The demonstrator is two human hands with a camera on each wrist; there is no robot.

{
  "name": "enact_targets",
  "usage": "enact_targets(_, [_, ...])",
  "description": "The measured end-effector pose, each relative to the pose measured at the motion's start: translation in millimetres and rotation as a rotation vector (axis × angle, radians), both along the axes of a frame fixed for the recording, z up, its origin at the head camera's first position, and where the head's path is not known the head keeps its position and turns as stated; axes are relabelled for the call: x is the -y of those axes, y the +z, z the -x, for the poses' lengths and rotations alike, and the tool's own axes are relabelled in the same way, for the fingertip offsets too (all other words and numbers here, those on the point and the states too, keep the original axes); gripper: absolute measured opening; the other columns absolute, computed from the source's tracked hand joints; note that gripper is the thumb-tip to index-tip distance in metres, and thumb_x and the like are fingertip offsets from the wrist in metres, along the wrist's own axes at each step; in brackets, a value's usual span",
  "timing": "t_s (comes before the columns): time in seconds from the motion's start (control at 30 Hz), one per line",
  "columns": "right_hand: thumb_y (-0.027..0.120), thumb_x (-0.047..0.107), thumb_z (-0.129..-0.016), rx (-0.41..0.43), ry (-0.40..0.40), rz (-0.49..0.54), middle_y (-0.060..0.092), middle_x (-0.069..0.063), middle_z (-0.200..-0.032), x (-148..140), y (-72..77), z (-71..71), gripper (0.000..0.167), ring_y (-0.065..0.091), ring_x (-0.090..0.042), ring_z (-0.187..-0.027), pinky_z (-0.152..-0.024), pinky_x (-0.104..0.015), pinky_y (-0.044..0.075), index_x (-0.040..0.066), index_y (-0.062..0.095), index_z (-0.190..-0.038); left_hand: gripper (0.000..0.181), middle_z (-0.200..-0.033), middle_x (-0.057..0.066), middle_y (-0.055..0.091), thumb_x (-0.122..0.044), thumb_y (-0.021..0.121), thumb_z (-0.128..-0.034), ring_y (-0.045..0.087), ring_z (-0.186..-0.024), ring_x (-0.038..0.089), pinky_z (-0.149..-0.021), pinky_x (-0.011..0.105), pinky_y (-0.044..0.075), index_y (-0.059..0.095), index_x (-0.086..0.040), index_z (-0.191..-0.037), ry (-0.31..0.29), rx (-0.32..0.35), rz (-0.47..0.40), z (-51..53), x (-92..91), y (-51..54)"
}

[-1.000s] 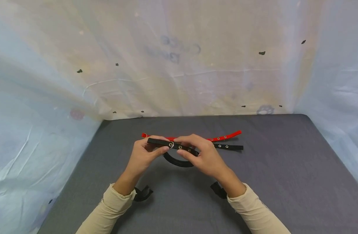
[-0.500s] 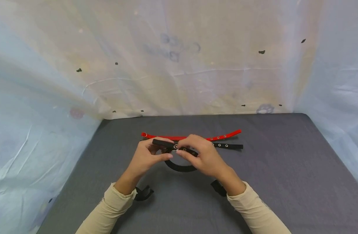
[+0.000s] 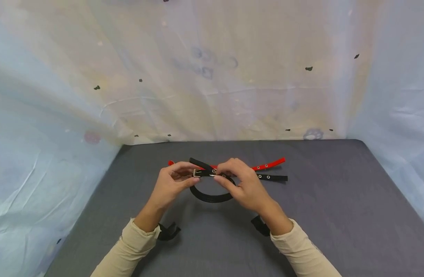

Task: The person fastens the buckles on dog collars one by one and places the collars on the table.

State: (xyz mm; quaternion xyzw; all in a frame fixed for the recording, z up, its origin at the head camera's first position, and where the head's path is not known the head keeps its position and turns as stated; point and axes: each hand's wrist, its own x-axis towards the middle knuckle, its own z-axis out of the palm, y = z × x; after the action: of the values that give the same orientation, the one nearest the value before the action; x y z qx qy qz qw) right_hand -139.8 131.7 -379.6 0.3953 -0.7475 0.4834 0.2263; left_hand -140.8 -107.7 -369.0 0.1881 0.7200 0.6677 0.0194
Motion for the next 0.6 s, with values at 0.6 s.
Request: enact_targets(0.6, [0.072, -0.004, -0.085, 0.089, -0.133, 0.089, 0.071, -0.006, -0.108, 13.4, -5.9, -4.0, 0.023, 0.064, -0.008, -0.088, -0.076, -0.023, 0.052, 0.012, 0.065, -0.099, 0.036, -0.114, 0.014, 0.069, -0.015, 0.081, -0.0840, 0.066, -0.101, 0.008, -0.090, 0.026, 0.055, 0.071, -0.004, -0.116, -0.010, -0.034, -0.009, -3.5, -8.1, -6.5])
